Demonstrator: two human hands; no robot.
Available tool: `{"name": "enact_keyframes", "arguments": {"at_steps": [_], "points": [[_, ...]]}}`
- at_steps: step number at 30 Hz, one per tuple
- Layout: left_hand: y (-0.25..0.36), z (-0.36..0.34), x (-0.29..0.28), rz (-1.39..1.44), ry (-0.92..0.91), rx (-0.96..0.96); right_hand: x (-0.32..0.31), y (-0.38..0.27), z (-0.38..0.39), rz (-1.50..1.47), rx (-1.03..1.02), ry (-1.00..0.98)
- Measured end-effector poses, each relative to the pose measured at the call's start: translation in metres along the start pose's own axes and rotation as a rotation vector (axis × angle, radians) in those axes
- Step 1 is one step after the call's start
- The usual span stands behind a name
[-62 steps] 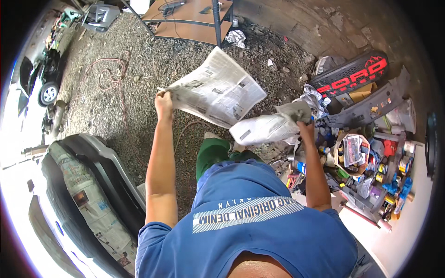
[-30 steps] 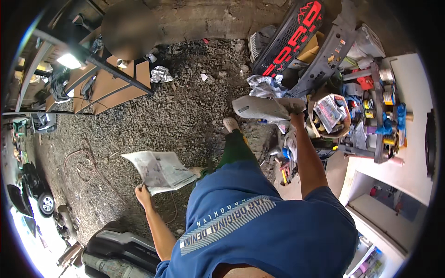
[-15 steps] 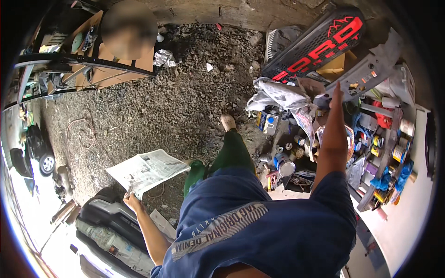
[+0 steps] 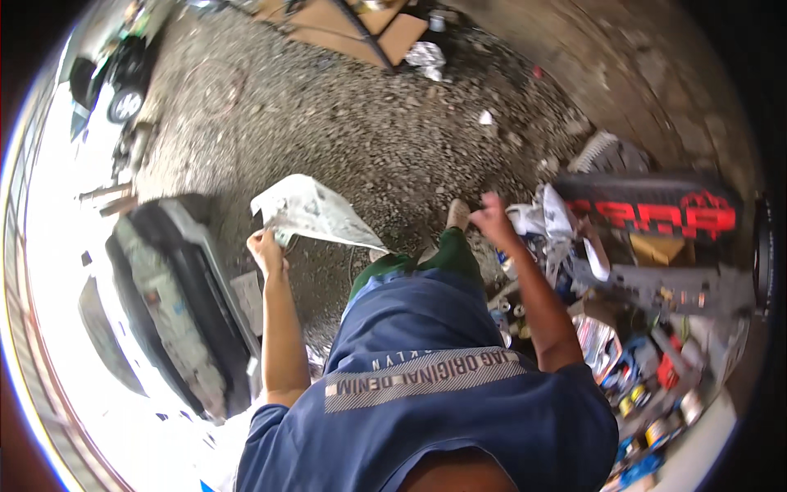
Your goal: The person applies newspaper to a car bumper and then cleans a paint spray gun by hand using a cloth.
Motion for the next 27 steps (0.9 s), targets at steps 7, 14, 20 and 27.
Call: {"name": "enact_keyframes", "arguments": {"at_steps": [7,14,20,27], "points": [[0.025,0.014,-0.075,0.442,0.252,-0.118,0.265,-0.105,0.057,0.885,-0.565,-0.542],[-0.016,0.055,-0.204,0.61,0.586,-0.288,0.347,-0.145,0.038,0.912,-0.933,-0.546],[-0.179,0.099,-0.292,0.628,0.679,-0.635,0.446,-0.205,0.06,1.063,-1.157,-0.789],[-0.321,0.086,-0.335,0.866,0.743,-0.739,0.612,-0.246,0.098,1.197,-1.315,-1.062]]}}
Point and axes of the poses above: each hand's wrist, its own z-axis away from the middle knuckle, its own x-axis out of the palm, y = z × x, the point moved 2 cm from there along -z, towards the middle knuckle, and after that the axes turned 12 degrees about x, right-handed, at the moved point
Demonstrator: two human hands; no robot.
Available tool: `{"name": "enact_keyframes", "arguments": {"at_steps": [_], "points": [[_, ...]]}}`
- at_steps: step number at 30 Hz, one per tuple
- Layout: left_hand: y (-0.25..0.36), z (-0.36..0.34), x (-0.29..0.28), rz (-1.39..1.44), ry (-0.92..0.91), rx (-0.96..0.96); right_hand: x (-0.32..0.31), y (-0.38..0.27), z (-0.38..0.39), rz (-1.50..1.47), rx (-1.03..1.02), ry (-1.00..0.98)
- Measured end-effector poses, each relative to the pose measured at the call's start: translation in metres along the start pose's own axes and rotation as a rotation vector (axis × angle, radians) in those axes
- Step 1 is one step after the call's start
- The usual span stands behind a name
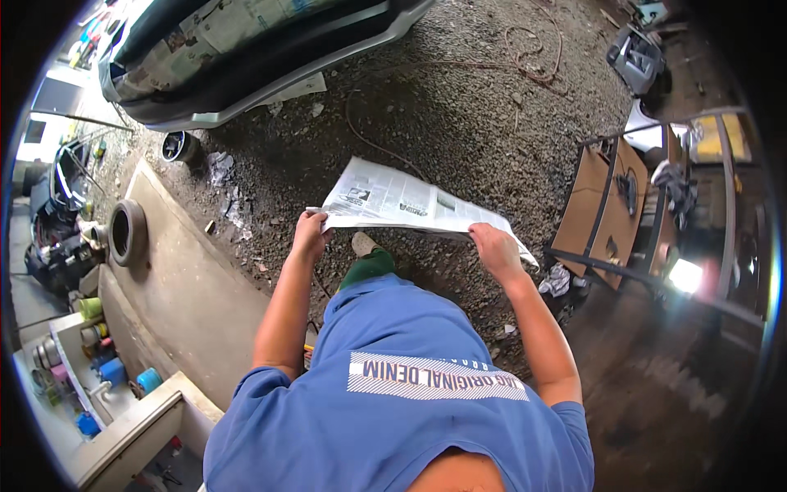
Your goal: The person applies newspaper to a car bumper and then cleans a paint spray gun by hand using a cloth.
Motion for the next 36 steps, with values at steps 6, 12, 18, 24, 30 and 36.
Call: {"name": "enact_keyframes", "arguments": {"at_steps": [6,12,18,24,30,36], "points": [[0.08,-0.03,0.013,-1.238,0.359,0.742,-0.003,-0.04,-0.125,0.023,-0.021,-0.176],[0.165,-0.023,0.11,-1.239,-0.333,1.14,0.008,-0.057,-0.229,-0.038,-0.147,-0.291],[0.185,-0.097,0.143,-1.281,-0.386,0.96,0.014,-0.039,-0.322,-0.085,-0.298,-0.365],[0.203,-0.116,0.156,-1.051,-0.272,0.994,0.008,-0.039,-0.391,-0.144,-0.314,-0.446],[0.198,-0.161,0.134,-1.346,-0.245,0.919,0.035,-0.06,-0.435,-0.006,-0.408,-0.5],[0.214,-0.209,0.09,-1.275,-0.212,0.967,0.083,-0.077,-0.465,0.096,-0.312,-0.372]]}}
Point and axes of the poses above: each hand's wrist, its own z-axis away from the middle knuckle, its own x-axis out of the palm, y = z × x, the point moved 2 cm from there along -z, towards the middle knuckle, and after that the axes turned 12 degrees about x, right-handed, at the moved point
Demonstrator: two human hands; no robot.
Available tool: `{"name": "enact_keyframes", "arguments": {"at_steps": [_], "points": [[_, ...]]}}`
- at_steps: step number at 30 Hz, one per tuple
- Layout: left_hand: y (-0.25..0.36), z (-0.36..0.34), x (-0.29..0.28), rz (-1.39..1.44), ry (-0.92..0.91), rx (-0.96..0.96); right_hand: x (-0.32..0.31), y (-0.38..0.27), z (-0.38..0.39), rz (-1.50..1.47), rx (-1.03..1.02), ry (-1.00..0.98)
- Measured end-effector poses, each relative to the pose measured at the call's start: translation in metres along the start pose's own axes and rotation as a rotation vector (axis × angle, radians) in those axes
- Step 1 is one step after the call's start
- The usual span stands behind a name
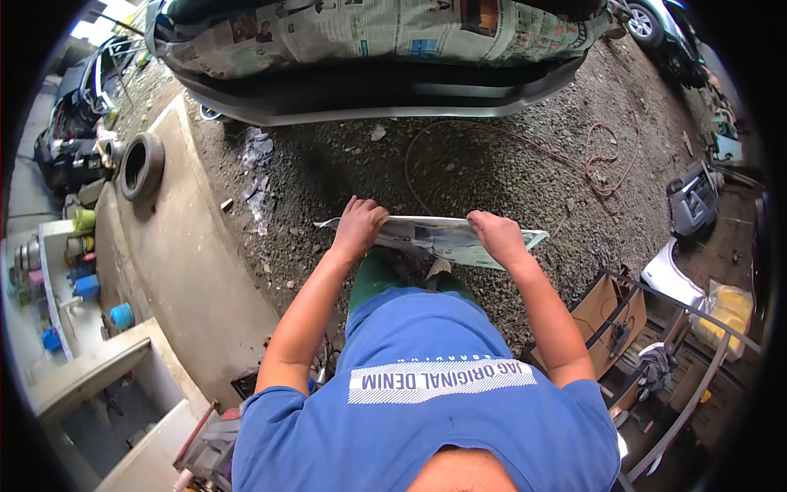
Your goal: The person applies newspaper to a car bumper and then cleans a paint spray gun by hand using a cloth.
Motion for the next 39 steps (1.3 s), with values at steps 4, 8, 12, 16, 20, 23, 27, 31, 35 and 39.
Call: {"name": "enact_keyframes", "arguments": {"at_steps": [4,8,12,16,20,23,27,31,35,39], "points": [[-0.042,-0.008,-0.031,-0.061,0.031,0.015,0.032,-0.007,-0.035,0.052,0.151,0.057],[-0.097,0.003,-0.059,-0.085,-0.016,0.007,0.059,-0.017,-0.074,0.111,0.201,-0.004],[-0.148,0.003,-0.072,-0.117,-0.036,-0.026,0.076,-0.015,-0.102,0.144,0.164,0.115],[-0.187,-0.005,-0.067,-0.12,-0.063,-0.032,0.095,0.003,-0.132,0.013,0.217,0.123],[-0.242,-0.01,-0.025,-0.151,-0.047,-0.072,0.121,0.028,-0.177,-0.088,0.41,0.047],[-0.278,-0.023,0.011,-0.172,-0.073,-0.106,0.155,0.055,-0.217,-0.189,0.499,0.058],[-0.335,-0.039,0.067,-0.134,-0.061,-0.154,0.21,0.092,-0.269,-0.315,0.423,0.287],[-0.38,-0.043,0.111,0.02,-0.03,-0.217,0.245,0.12,-0.313,-0.532,0.681,0.262],[-0.425,-0.033,0.147,0.074,0.018,-0.176,0.282,0.158,-0.34,-0.723,0.417,0.423],[-0.455,-0.047,0.148,0.115,0.034,-0.388,0.287,0.181,-0.363,-0.727,0.383,0.527]]}}
Point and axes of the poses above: each hand's wrist, its own z-axis away from the middle knuckle, its own x-axis out of the palm, y = z × x, the point moved 2 cm from there along -z, towards the middle knuckle, and after that the axes turned 12 degrees about x, right-handed, at the moved point
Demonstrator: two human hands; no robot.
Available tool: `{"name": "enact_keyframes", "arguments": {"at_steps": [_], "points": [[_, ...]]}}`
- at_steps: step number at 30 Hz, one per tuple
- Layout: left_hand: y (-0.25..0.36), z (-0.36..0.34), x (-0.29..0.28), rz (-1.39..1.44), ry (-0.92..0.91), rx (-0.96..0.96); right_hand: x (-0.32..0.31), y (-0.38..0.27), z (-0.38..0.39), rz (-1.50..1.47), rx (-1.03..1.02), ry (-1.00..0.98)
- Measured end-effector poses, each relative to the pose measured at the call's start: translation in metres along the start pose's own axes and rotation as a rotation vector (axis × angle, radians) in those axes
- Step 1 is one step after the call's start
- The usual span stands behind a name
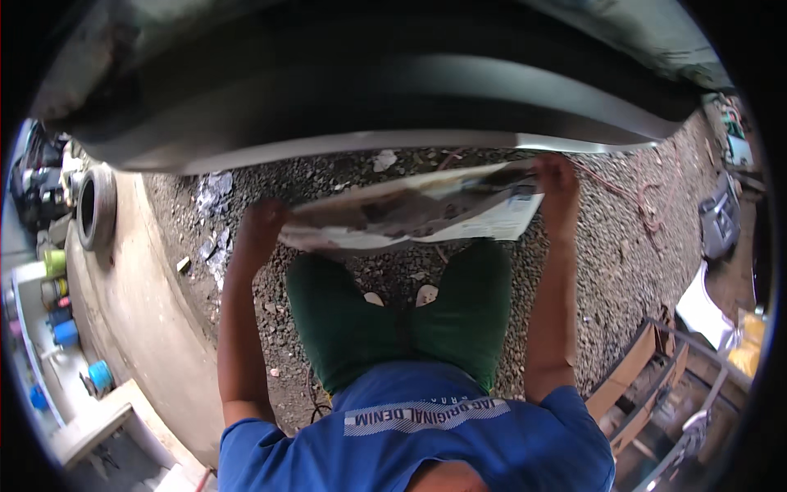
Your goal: The person applies newspaper to a car bumper and then cleans a paint spray gun by hand using a cloth.
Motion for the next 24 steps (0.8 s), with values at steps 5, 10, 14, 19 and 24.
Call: {"name": "enact_keyframes", "arguments": {"at_steps": [5,10,14,19,24], "points": [[-0.052,-0.017,-0.006,-0.124,0.377,0.081,0.015,0.009,-0.019,-0.008,-0.157,0.175],[-0.04,-0.048,-0.013,0.137,0.624,0.003,0.029,0.018,-0.028,0.07,-0.169,0.205],[-0.047,-0.052,-0.022,0.101,0.712,0.042,0.036,0.013,-0.033,0.186,-0.172,0.224],[-0.059,-0.057,-0.033,-0.046,0.751,0.084,0.042,0.011,-0.045,0.302,-0.227,0.19],[-0.081,-0.074,-0.033,-0.867,0.628,0.536,0.038,0.007,-0.065,0.334,-0.248,0.08]]}}
Point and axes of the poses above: each hand's wrist, its own z-axis away from the middle knuckle, its own x-axis out of the palm, y = z × x, the point moved 2 cm from there along -z, towards the middle knuckle, and after that the axes turned 12 degrees about x, right-handed, at the moved point
